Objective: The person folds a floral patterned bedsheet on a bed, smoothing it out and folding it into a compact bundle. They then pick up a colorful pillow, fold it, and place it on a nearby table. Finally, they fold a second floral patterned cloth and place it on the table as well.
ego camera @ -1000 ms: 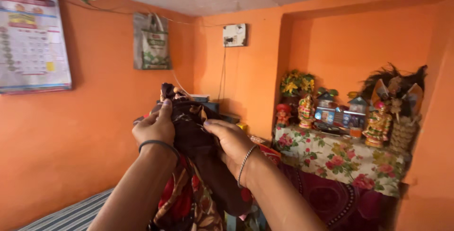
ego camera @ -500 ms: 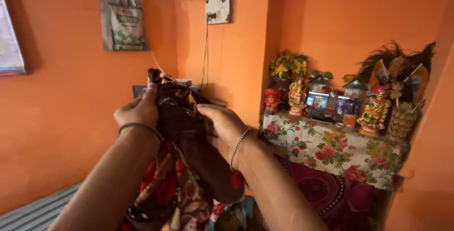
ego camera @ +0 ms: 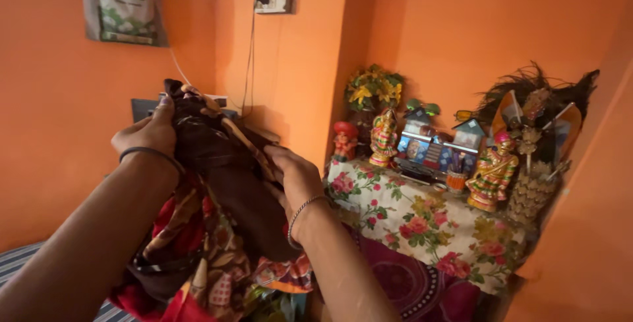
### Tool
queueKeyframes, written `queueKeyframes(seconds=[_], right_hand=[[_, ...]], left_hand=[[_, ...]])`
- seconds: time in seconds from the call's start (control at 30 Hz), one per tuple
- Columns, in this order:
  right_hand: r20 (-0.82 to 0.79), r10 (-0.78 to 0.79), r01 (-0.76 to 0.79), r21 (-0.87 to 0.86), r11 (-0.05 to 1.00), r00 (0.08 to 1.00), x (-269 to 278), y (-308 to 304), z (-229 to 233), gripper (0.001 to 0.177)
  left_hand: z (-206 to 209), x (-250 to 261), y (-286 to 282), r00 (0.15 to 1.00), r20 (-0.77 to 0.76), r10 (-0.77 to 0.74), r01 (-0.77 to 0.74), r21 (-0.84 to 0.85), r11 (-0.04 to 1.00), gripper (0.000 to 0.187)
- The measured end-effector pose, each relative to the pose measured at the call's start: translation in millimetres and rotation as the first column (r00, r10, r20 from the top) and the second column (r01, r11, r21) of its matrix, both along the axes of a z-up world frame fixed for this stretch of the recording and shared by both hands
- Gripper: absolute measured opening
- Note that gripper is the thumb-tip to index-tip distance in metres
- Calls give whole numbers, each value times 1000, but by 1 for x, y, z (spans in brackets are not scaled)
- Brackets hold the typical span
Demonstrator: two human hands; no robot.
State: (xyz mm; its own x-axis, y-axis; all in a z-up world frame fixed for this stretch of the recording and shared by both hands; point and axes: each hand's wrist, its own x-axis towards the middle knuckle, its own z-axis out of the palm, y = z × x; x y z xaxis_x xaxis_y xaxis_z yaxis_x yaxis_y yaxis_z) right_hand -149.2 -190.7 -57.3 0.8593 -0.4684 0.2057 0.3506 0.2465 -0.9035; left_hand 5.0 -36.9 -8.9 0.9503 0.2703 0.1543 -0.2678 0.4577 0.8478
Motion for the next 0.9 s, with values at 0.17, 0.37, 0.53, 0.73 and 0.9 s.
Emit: queueKeyframes(seconds=[0.17,0.37,0.53,0.73,0.9], right_hand=[[-43,-30,31,34,999,999,3,-29,-22,36],[-99,-17,23,55,998,995,20,-45,-31,36],[-14,-124,125,67,990,992,62,-91,-54,35],[-169,-323,319,-54,946,931,83,-107,-74,41],[-298,-82,126,132,983,951,91,-101,-48,50]], left_hand=[[-15,16,-27,999,27,24,-26,71,997,47],[-19,39,-63,998,-54,-11,14,60,998,47],[-19,69,-96,1000,-13,-7,7,36,999,45],[-19,104,-113,977,75,-201,214,-287,934,36],[-42,133,-134,949,153,-275,311,-321,895,34]])
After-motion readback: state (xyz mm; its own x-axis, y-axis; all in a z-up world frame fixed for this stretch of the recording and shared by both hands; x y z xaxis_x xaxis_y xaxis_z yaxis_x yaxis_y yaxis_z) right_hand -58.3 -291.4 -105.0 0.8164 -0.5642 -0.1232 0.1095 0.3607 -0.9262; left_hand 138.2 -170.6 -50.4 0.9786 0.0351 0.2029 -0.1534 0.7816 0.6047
